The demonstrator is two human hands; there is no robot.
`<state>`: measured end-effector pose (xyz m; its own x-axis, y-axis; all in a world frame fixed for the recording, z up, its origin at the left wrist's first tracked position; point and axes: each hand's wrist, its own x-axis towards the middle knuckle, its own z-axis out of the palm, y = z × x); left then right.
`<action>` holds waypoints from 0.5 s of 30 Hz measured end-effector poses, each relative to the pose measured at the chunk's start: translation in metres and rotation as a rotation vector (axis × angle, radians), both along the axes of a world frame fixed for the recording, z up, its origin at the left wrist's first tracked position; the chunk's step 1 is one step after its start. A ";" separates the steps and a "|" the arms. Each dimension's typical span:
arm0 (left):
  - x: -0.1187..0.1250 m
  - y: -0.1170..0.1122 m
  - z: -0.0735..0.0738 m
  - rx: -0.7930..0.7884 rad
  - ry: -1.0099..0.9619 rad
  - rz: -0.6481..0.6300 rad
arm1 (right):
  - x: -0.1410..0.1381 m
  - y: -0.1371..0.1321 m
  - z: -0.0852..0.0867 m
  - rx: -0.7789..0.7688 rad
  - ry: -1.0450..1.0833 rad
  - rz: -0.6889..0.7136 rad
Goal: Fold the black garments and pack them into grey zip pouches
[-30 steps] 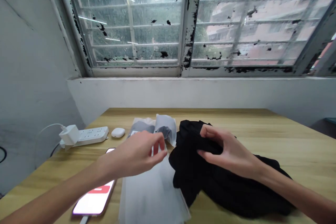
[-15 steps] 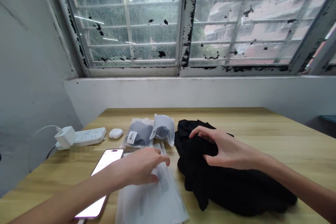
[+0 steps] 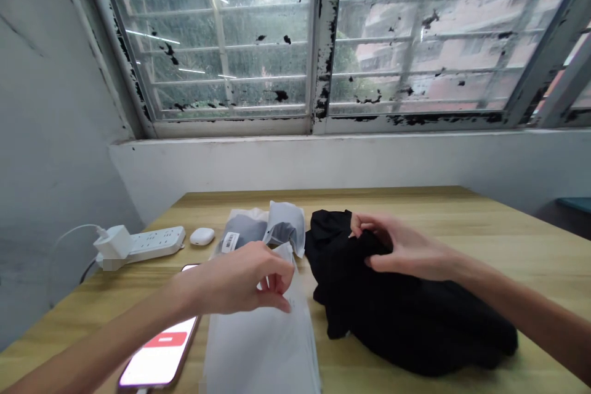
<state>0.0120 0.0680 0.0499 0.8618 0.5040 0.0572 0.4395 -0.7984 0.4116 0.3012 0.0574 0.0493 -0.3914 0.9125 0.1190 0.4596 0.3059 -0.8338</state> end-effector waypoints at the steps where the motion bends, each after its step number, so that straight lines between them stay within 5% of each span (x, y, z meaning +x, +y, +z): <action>1: -0.001 -0.001 0.004 0.003 -0.016 0.008 | 0.001 0.001 0.002 -0.048 0.092 -0.022; 7: -0.004 -0.001 0.007 0.017 -0.097 0.032 | -0.003 0.001 0.001 -0.332 0.566 -0.182; 15: -0.003 -0.003 0.010 0.024 -0.223 0.053 | -0.016 0.001 -0.015 -0.510 0.621 -0.066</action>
